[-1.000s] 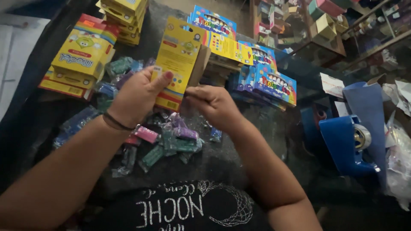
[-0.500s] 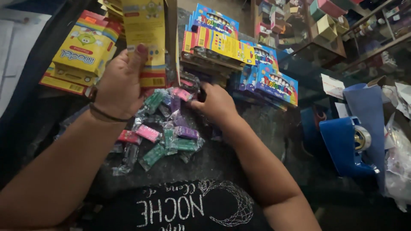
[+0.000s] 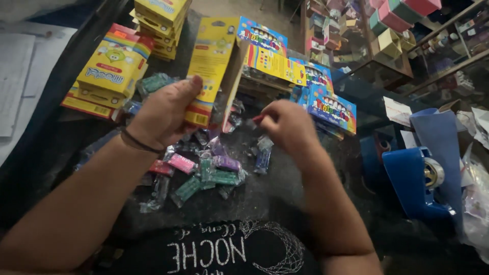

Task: The person repeatedly picks small plastic-wrapped items from a pile on the table and places them into yellow cardboard boxes. They handle the items one at a time, orienting them before insertion, and stack completed boxes to the side.

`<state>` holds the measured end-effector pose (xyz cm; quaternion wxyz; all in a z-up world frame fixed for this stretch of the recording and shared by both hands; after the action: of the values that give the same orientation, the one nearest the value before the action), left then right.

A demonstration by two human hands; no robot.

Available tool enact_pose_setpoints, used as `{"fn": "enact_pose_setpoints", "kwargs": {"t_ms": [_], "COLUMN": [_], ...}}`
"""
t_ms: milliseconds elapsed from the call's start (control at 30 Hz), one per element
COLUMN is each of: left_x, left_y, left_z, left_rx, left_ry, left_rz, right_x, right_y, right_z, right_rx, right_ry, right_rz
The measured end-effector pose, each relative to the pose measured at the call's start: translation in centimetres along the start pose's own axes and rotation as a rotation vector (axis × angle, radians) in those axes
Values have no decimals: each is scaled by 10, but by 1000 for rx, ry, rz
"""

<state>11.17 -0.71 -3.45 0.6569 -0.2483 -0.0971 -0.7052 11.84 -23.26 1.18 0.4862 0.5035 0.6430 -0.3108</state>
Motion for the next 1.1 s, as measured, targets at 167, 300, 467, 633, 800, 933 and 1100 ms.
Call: {"fn": "enact_pose_setpoints", "kwargs": {"t_ms": [167,300,467,633,800,933,1100], "left_x": [6,11,12,-9,-20,-36,-68], "left_y": [2,-4,-8,-9,-18,-25,-29], "left_z": [-6,-3,3,17,39,78,94], "left_rx": [-5,-9,1,-24,-23,186,318], "left_ry": [22,59,29,188,189,129,-88], "left_rz": [-58,-96,-93,-12,94,168,325], "right_x": [-91,-97,-74,-52,-50,-63,-9], "right_y": [-32,-51,-43,-36,-28,-29,-6], "right_z": [-47,-71,-110,-97,-82,-75,-53], "right_rx": [-270,-494,-705,-750,-631,-530,-231], "right_ry": [521,455,500,335,422,296,587], "right_rz": [433,670,596,482,358,448,76]}}
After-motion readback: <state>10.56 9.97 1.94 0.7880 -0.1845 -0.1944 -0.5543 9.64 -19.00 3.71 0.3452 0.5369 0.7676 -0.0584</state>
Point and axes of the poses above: each hand's wrist, its own y-axis towards the middle knuckle, its own x-axis out of the palm, z = x × y, the point moved 10 cm from there along y, towards the middle knuckle, and after that the axes turned 2 degrees about y, right-handed, at the moved point
